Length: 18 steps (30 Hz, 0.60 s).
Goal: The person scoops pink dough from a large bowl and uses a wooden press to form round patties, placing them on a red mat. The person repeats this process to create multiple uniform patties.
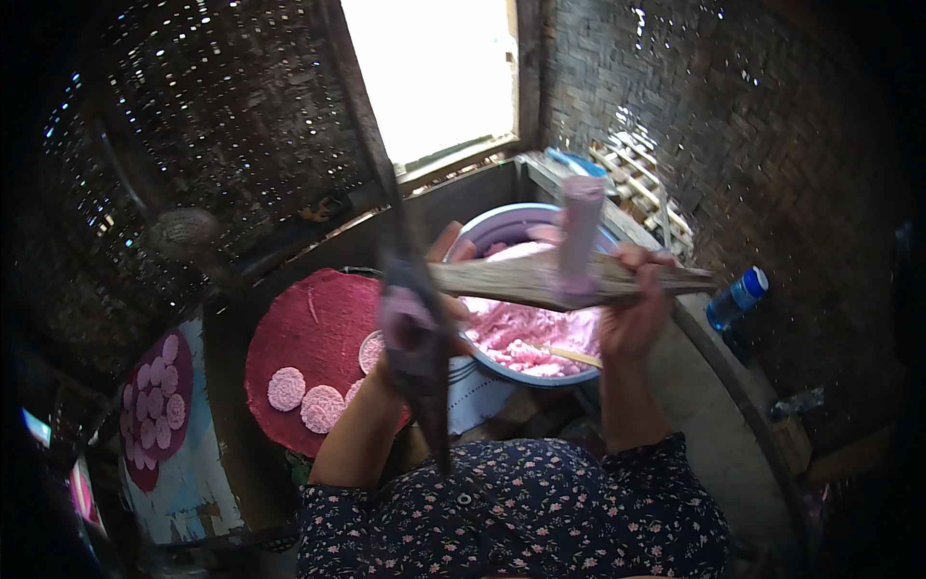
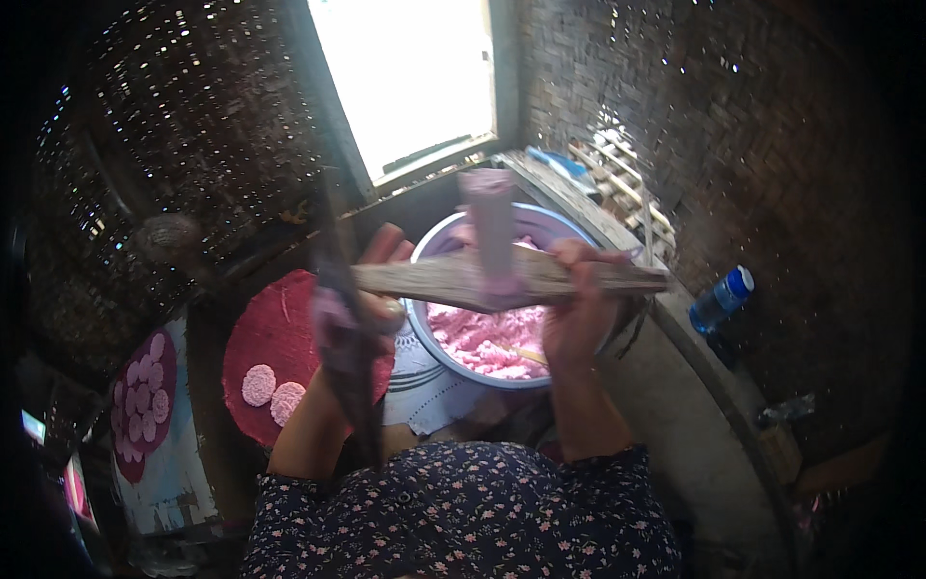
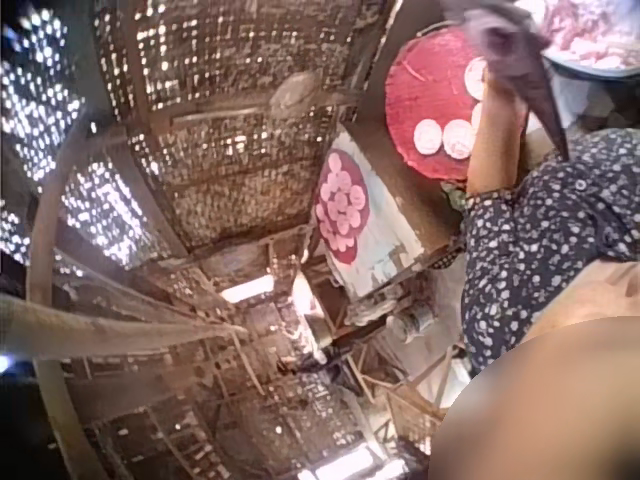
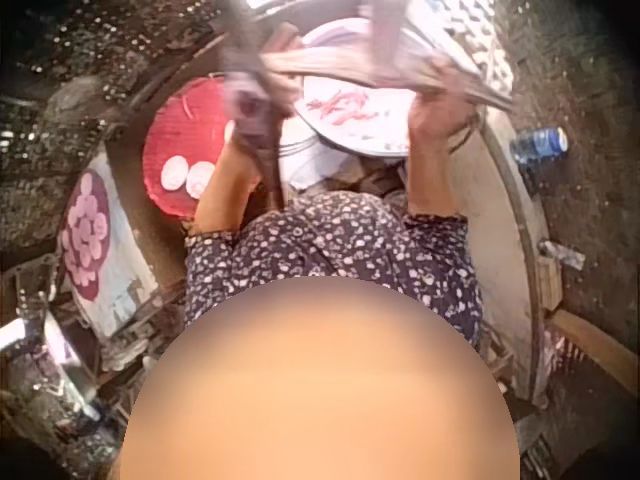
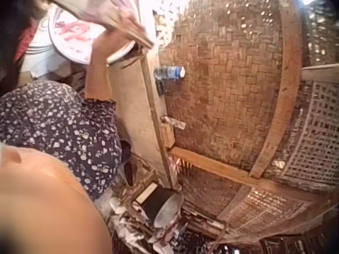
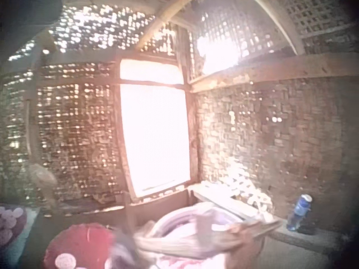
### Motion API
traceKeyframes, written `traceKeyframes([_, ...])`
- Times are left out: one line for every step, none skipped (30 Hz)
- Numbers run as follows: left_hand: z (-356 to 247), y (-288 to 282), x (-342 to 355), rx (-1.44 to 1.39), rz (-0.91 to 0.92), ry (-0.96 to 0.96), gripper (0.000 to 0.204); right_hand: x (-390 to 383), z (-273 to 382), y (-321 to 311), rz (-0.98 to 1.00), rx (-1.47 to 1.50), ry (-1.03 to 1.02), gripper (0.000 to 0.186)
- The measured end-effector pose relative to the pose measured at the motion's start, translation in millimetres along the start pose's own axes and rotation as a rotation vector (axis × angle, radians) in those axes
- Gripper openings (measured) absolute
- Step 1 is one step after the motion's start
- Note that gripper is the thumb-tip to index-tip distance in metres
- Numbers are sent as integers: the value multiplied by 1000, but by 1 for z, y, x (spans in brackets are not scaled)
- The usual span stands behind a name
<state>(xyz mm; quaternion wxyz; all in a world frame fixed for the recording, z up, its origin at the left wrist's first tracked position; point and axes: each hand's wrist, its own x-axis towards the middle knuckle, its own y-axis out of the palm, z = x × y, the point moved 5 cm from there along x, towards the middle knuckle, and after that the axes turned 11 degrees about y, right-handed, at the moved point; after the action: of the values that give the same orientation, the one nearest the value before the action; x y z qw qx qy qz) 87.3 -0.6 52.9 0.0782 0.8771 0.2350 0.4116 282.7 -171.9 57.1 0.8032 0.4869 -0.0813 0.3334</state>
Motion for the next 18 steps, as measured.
traceKeyframes([-11,0,5,-130,-143,85,21,-13,-26,-11,-4,54,164,24])
traceKeyframes([-28,1,10,-177,-174,215,21,-21,-50,-20,82,147,400,25])
traceKeyframes([-44,5,18,-5,-135,477,21,-23,-67,-26,314,-386,456,26])
traceKeyframes([-61,4,24,36,-10,464,24,-29,-73,-45,415,-931,445,37])
traceKeyframes([-69,5,22,98,2,477,25,-32,-79,-59,693,-1484,283,57])
traceKeyframes([-77,3,19,164,-8,501,26,-41,-95,-95,670,-2060,626,56])
traceKeyframes([-80,0,17,193,-26,469,28,-49,-97,-115,736,-2205,778,46])
traceKeyframes([-82,-2,13,218,9,451,30,-51,-100,-124,779,-2143,792,39])
traceKeyframes([-82,-7,10,228,-14,410,33,-53,-101,-132,822,-2115,852,32])
traceKeyframes([-82,-11,5,265,-27,389,33,-54,-103,-137,877,-2084,932,26])
traceKeyframes([-82,-15,1,301,-42,369,34,-51,-99,-131,958,-2090,749,15])
traceKeyframes([-83,-19,-4,339,-56,347,34,-45,-96,-130,995,-2101,732,14])
traceKeyframes([-86,-23,-6,400,-28,401,35,-39,-92,-128,1052,-2100,743,13])
traceKeyframes([-88,-28,-10,388,-11,322,35,-31,-86,-126,1096,-2119,745,13])
traceKeyframes([-92,-34,-14,368,-18,299,34,-23,-80,-122,1138,-2118,692,13])
traceKeyframes([-96,-42,-18,359,-69,271,33,-18,-75,-119,1173,-2121,687,13])
traceKeyframes([-103,-47,-24,370,-87,271,33,-12,-72,-118,1187,-2151,671,13])
traceKeyframes([-104,-54,-30,344,-129,180,33,-10,-71,-117,1198,-2183,657,13])
